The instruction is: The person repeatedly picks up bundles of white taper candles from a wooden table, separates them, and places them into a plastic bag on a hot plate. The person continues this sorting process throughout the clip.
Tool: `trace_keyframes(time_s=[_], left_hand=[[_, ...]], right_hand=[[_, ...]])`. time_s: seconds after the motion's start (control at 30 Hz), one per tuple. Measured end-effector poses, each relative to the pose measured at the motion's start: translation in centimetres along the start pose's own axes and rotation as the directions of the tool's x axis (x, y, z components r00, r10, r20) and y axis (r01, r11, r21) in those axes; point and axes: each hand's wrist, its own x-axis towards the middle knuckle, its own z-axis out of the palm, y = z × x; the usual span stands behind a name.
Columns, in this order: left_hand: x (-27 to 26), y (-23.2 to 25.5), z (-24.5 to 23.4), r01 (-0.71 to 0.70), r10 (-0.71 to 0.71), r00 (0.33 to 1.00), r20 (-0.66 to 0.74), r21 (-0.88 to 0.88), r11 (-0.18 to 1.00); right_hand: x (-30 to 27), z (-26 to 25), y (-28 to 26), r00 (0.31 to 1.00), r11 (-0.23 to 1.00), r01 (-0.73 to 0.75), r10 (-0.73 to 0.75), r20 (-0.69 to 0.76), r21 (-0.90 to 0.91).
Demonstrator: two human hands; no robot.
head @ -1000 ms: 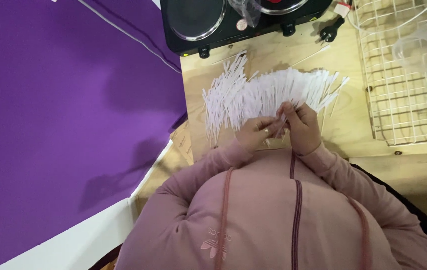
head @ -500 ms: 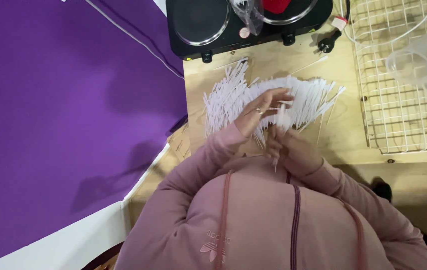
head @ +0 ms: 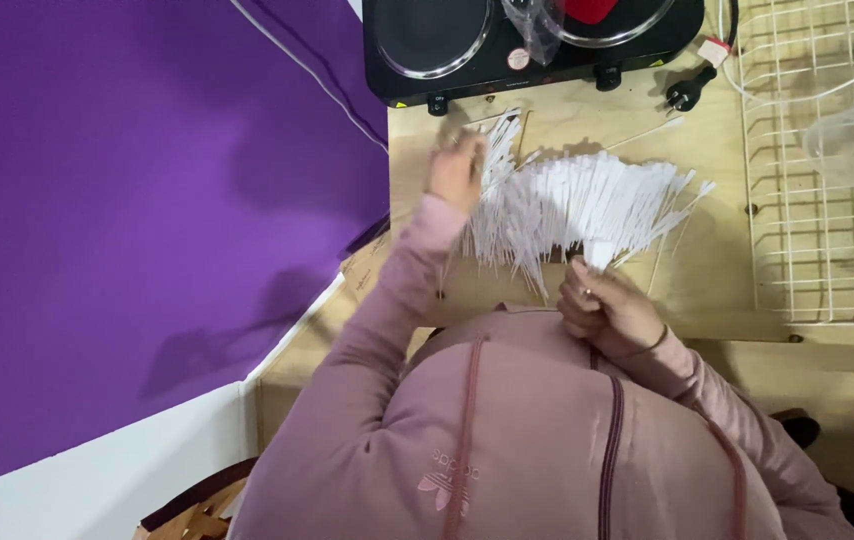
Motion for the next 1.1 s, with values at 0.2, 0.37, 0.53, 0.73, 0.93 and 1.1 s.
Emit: trace_keyframes(time_s=[0.2, 0.37, 0.53, 0.73, 0.93, 1.1], left_hand=[[5.4, -3.4, 2.5, 0.132, -0.178, 0.969, 0.169, 0.253, 0.958], [6.4, -1.9, 2.9, 0.144, -0.245, 0.917, 0.316, 0.310, 0.940], [7.6, -3.0, 6.4, -0.018, -0.205, 0.894, 0.399, 0.489, 0.872], [7.7, 4.8, -1.8, 0.140, -0.367, 0.793, 0.486, 0.440, 0.887], [6.0, -1.9, 2.6, 0.085, -0.110, 0.987, 0.114, 0.209, 0.974], [1.8, 8.8, -5.0, 0.210, -0.095, 0.976, 0.194, -0.752, 0.625]], right_hand=[[-0.4, 4.2, -3.2, 0.993, 0.983, -0.098, 0.107, 0.050, -0.158], [-0.1, 3.1, -2.3, 0.999, 0.993, -0.040, 0.039, -0.011, -0.113], [0.1, 2.7, -2.1, 0.999, 0.995, -0.006, 0.000, -0.051, -0.100], [0.6, 3.4, -2.7, 1.000, 0.991, -0.006, 0.003, -0.020, -0.133], [1.2, 3.6, -2.5, 0.942, 0.947, 0.157, -0.229, -0.247, -0.280], [1.2, 5.6, -4.6, 0.868, 0.765, 0.222, -0.438, -0.235, -0.604]])
